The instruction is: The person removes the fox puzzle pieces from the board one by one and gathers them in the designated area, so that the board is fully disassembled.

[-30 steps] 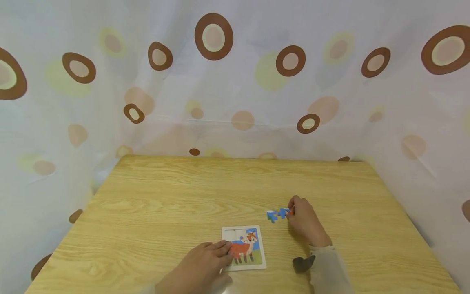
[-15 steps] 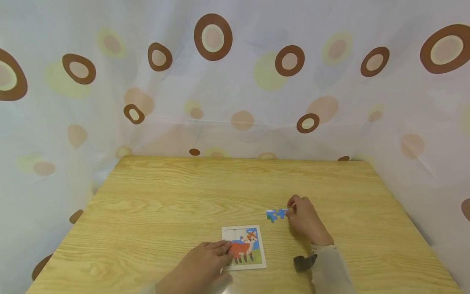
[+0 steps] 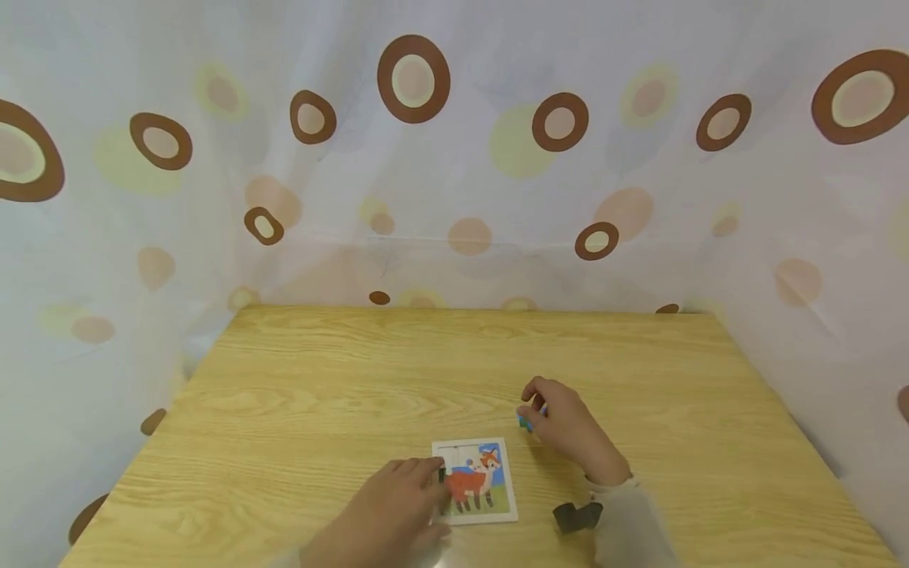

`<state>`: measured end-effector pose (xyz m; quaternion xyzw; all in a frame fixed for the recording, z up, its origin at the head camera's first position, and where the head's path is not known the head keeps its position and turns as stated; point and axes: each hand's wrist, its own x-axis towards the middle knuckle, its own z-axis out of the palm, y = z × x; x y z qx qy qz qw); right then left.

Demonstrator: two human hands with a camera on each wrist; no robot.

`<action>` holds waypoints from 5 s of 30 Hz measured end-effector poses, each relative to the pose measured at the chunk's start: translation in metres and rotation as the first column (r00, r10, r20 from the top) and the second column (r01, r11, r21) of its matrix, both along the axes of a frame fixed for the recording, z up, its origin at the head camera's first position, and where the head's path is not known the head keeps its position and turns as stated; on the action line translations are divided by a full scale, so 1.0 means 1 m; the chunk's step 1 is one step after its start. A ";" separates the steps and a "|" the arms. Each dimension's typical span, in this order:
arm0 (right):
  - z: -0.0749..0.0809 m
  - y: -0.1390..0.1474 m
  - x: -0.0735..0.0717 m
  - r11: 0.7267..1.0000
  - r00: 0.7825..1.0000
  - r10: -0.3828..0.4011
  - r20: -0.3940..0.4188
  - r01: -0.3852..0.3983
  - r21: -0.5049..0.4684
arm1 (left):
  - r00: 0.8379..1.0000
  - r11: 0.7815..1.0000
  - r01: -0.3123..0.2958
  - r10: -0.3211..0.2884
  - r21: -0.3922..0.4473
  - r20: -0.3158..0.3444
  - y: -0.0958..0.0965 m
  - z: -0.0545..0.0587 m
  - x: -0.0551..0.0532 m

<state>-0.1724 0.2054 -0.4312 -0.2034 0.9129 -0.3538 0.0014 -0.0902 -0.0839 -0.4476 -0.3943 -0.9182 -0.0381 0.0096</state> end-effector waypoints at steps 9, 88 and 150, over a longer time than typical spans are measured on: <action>0.002 -0.030 0.010 0.968 0.959 0.248 0.136 -0.241 -0.066 | 0.997 0.997 -0.067 0.068 0.033 -0.038 0.007 0.006 -0.010; -0.017 -0.047 0.013 0.974 0.958 0.226 0.179 -0.226 -0.021 | 0.956 0.992 -0.109 0.086 0.068 0.280 -0.005 0.012 -0.037; -0.029 0.066 -0.017 0.942 0.951 -0.309 -0.004 0.307 0.132 | 0.947 0.988 -0.130 0.100 0.078 0.306 -0.008 0.007 -0.038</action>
